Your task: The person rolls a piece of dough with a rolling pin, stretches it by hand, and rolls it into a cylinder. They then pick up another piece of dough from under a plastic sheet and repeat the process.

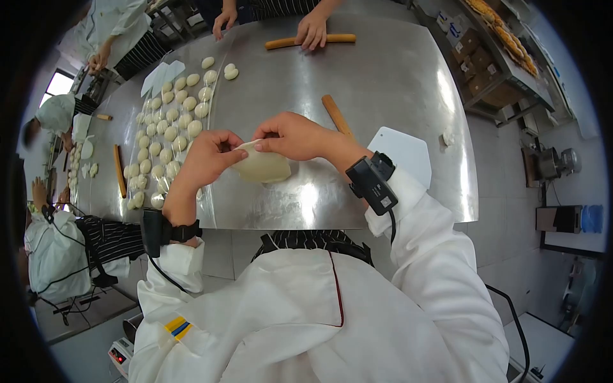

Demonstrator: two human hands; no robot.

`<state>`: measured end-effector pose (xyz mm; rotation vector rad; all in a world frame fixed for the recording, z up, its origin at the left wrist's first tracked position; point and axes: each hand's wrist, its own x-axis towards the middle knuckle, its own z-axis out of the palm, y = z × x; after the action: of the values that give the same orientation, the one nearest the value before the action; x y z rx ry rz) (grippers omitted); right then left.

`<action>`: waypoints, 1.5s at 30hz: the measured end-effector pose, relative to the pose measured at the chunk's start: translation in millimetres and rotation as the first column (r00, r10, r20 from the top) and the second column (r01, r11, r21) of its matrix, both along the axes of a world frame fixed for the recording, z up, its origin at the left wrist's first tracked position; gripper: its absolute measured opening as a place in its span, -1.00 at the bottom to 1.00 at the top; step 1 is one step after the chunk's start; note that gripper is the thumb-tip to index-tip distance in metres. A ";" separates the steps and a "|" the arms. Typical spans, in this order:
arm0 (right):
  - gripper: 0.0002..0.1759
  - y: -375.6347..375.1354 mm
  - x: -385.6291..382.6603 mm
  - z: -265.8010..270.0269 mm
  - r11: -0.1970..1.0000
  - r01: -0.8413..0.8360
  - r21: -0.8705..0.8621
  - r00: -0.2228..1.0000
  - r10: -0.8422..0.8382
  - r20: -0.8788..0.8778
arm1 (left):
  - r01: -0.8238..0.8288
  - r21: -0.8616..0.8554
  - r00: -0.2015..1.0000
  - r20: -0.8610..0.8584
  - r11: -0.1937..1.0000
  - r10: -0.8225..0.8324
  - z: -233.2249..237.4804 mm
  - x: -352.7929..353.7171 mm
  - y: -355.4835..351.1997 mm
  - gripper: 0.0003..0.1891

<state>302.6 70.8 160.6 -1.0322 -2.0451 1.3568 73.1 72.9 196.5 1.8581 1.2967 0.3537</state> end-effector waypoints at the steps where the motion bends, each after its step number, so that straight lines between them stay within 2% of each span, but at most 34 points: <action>1: -0.78 -3.4 1.0 7.2 1.000 -0.010 0.006 1.000 0.010 -0.007 | 0.001 0.007 0.999 0.034 1.000 -0.001 7.1 -1.6 -3.9 -0.76; 4: -0.78 -11.0 6.4 24.3 0.998 0.003 0.057 0.999 0.000 -0.054 | 0.007 0.027 0.992 0.122 1.000 -0.010 31.8 -3.7 -13.9 -0.77; 7: -0.77 -12.6 7.3 29.6 1.000 0.015 0.000 0.989 -0.015 -0.149 | 0.026 0.045 0.982 0.188 0.999 -0.034 36.7 -3.0 -11.5 -0.79; 10: -0.74 -10.9 9.2 17.9 0.998 0.059 0.022 0.992 -0.056 -0.112 | 0.087 0.009 0.980 0.180 0.996 -0.088 20.4 0.7 4.7 -0.82; 11: -0.75 -6.4 9.3 10.4 0.997 0.077 0.025 0.997 -0.076 -0.019 | 0.124 -0.030 0.982 0.146 0.992 -0.119 10.8 1.2 14.3 -0.83; 12: -0.75 1.8 5.8 7.3 0.995 0.088 0.041 0.994 -0.091 0.067 | 0.160 -0.038 0.969 0.197 0.986 -0.150 -1.9 2.2 25.8 -0.82; 13: -0.75 11.2 3.9 9.8 0.993 0.091 0.078 0.994 -0.096 0.058 | 0.195 -0.035 0.952 0.247 0.980 -0.180 -9.3 4.8 40.7 -0.82; 15: -0.75 27.9 10.1 9.6 0.974 0.201 0.107 0.966 -0.215 0.140 | 0.175 0.068 0.957 0.223 0.982 -0.185 -6.5 15.6 68.2 -0.82; 16: -0.75 42.5 10.6 4.1 0.966 0.239 0.097 0.970 -0.241 0.010 | 0.152 0.124 0.961 0.215 0.980 -0.176 -4.7 21.8 76.1 -0.82; 20: -0.75 61.9 26.0 10.9 0.925 0.347 0.156 0.936 -0.351 -0.001 | 0.135 0.219 0.954 0.234 0.966 -0.186 -5.0 32.7 97.0 -0.82; 21: -0.75 57.2 24.7 7.3 0.925 0.348 0.154 0.935 -0.354 0.010 | 0.136 0.215 0.951 0.244 0.967 -0.188 -15.7 33.2 96.8 -0.82; 23: -0.73 47.8 21.8 -11.5 0.866 0.400 0.302 0.885 -0.450 0.118 | 0.120 0.200 0.967 0.198 0.972 -0.160 -50.6 34.2 98.0 -0.83; 25: -0.72 37.1 21.8 -44.2 0.889 0.386 0.247 0.895 -0.426 0.132 | 0.115 0.179 0.963 0.223 0.977 -0.154 -94.8 34.4 89.9 -0.84; 27: -0.72 15.5 19.2 -63.0 0.904 0.410 0.122 0.877 -0.427 0.221 | 0.110 0.149 0.958 0.247 0.983 -0.145 -128.4 34.4 77.5 -0.84; 28: -0.72 9.3 22.3 -77.9 0.903 0.415 0.115 0.873 -0.430 0.229 | 0.136 0.250 0.951 0.239 0.959 -0.197 -139.1 34.7 71.1 -0.83; 29: -0.74 3.1 25.8 -92.2 0.912 0.383 0.148 0.892 -0.406 0.197 | 0.157 0.348 0.943 0.226 0.924 -0.246 -149.4 33.3 64.6 -0.82; 31: -0.75 -9.6 28.1 -103.0 0.918 0.352 0.183 0.910 -0.382 0.164 | 0.182 0.357 0.940 0.209 0.916 -0.268 -149.1 30.6 46.5 -0.83; 33: -0.78 -13.4 28.6 -103.6 0.900 0.297 0.319 0.931 -0.347 0.114 | 0.215 0.635 0.911 0.143 0.742 -0.386 -155.4 29.9 38.6 -0.85; 35: -0.81 -14.3 29.2 -104.5 0.891 0.303 0.339 0.924 -0.361 0.124 | 0.226 0.608 0.908 0.152 0.761 -0.391 -154.8 30.7 35.8 -0.88; 37: -0.81 -21.3 28.4 -113.5 0.837 0.202 0.508 0.929 -0.328 0.172 | 0.250 0.676 0.884 0.133 0.693 -0.448 -159.8 27.1 20.1 -0.87; 40: -0.79 -31.6 26.3 -124.5 0.814 0.194 0.548 0.911 -0.357 0.208 | 0.246 0.728 0.905 0.063 0.640 -0.420 -167.0 23.6 13.5 -0.87; 45: -0.78 -36.1 23.8 -126.7 0.780 0.118 0.615 0.888 -0.361 0.287 | 0.284 0.715 0.919 -0.014 0.638 -0.394 -170.1 18.3 4.9 -0.85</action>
<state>326.4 34.7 33.9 -1.2797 -2.2801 0.3357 91.4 77.9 26.4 2.6099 0.6971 0.8575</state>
